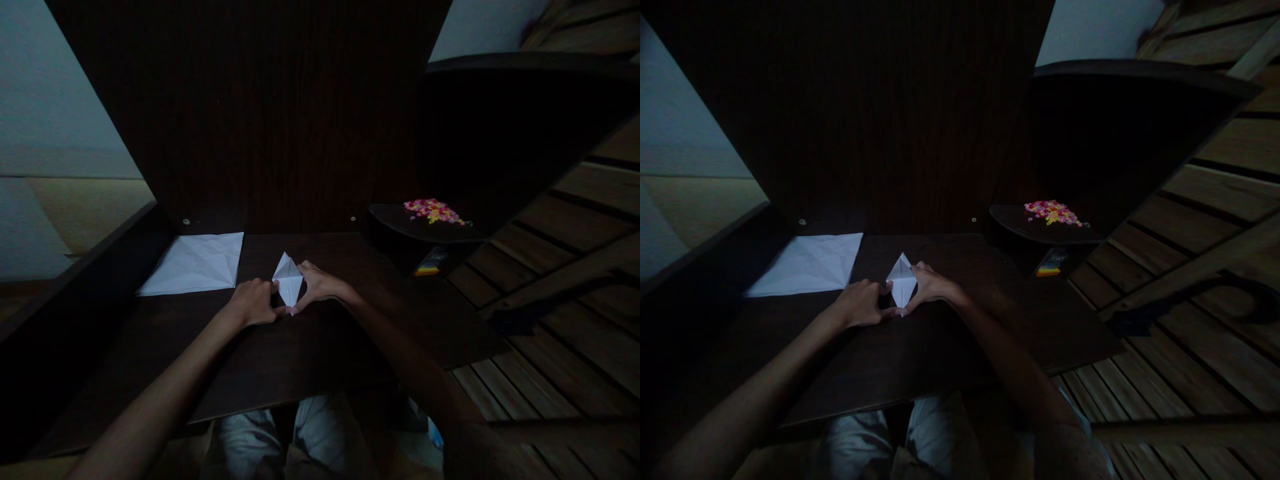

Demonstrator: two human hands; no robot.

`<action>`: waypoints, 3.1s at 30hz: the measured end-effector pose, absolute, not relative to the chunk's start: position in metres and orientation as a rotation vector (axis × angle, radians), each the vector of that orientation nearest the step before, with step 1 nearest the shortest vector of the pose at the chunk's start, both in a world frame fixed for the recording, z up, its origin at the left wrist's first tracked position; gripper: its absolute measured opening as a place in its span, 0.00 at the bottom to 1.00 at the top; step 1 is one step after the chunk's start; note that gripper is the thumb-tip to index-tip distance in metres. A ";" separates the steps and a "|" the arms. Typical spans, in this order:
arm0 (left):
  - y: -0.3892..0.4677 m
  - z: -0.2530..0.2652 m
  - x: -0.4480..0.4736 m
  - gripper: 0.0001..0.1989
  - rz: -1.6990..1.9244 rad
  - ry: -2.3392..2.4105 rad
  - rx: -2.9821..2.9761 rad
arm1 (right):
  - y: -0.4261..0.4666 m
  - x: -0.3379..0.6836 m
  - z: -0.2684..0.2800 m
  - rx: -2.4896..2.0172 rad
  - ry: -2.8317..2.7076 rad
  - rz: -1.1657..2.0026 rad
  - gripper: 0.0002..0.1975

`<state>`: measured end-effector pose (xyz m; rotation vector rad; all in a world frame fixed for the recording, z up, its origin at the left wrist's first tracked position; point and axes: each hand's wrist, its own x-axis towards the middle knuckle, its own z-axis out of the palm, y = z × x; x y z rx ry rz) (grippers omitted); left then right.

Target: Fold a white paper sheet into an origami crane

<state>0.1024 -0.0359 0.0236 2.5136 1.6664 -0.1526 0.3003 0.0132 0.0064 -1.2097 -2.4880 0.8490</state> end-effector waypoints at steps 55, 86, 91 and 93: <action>-0.033 0.031 0.100 0.40 -0.151 1.659 2.436 | 0.014 0.299 -0.008 -1.202 -2.438 0.818 0.48; -0.026 0.017 0.085 0.30 0.399 1.395 2.346 | 0.012 0.300 -0.014 -1.155 -2.177 0.427 0.10; -0.023 0.018 0.086 0.27 0.809 1.453 2.185 | 0.013 0.302 -0.011 -1.185 -1.855 0.154 0.15; -0.023 0.017 0.087 0.31 0.950 1.480 2.147 | 0.013 0.302 -0.010 -1.191 -1.754 0.117 0.16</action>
